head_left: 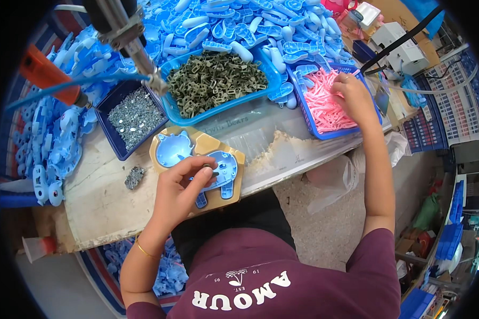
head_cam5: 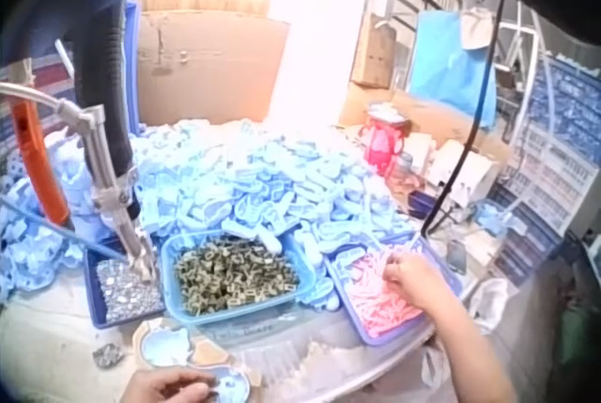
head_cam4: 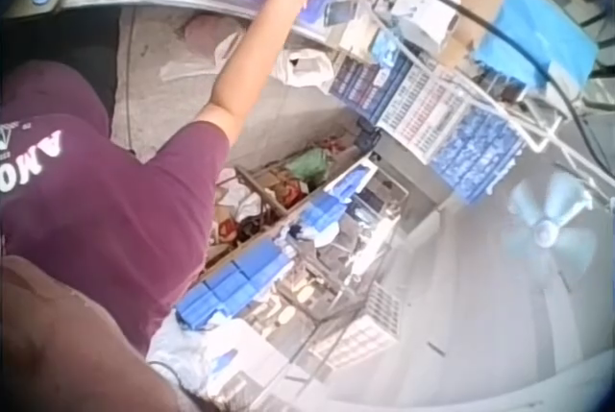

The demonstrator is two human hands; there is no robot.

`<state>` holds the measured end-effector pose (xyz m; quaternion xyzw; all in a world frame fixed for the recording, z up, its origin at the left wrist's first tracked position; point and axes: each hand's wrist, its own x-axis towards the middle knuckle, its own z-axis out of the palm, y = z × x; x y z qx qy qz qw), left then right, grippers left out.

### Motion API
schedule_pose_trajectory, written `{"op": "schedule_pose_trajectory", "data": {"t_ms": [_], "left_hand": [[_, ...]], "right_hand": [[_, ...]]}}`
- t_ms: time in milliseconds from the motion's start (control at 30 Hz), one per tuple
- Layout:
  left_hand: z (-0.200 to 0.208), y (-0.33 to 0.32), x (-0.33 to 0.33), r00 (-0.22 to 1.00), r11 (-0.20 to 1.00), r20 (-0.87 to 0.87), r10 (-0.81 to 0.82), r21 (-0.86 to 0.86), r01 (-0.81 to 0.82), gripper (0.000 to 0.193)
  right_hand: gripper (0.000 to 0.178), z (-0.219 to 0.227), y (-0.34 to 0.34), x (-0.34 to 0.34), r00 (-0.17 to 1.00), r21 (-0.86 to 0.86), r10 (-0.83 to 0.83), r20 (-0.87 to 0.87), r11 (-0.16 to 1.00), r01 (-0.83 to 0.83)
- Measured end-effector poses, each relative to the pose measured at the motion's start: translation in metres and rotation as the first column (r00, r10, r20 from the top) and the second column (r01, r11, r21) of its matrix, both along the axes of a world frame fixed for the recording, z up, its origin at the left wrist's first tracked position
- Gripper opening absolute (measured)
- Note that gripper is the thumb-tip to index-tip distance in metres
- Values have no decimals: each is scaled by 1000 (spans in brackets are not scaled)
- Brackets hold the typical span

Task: Assembling plastic hippopotamus-shaped toys by attaching components and using a handheld pneumatic screwdriver.

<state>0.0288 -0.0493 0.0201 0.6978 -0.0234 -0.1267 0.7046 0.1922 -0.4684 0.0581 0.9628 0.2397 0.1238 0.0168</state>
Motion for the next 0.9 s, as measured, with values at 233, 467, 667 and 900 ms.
{"op": "schedule_pose_trajectory", "data": {"t_ms": [233,467,667,900], "left_hand": [[0,4,7,996,996,-56,69,-61,-73,27],[-1,-2,11,979,966,-120,164,-180,-184,26],[0,-1,7,976,968,-123,178,-160,-196,27],[-4,-2,5,969,953,-87,230,-182,-243,25]], "right_hand": [[15,44,6,-2,993,43,-71,-96,996,75],[11,35,147,-80,733,690,434,-524,721,67],[12,0,192,-93,663,746,535,-524,664,53],[12,-7,199,-102,752,759,479,-452,649,43]]}}
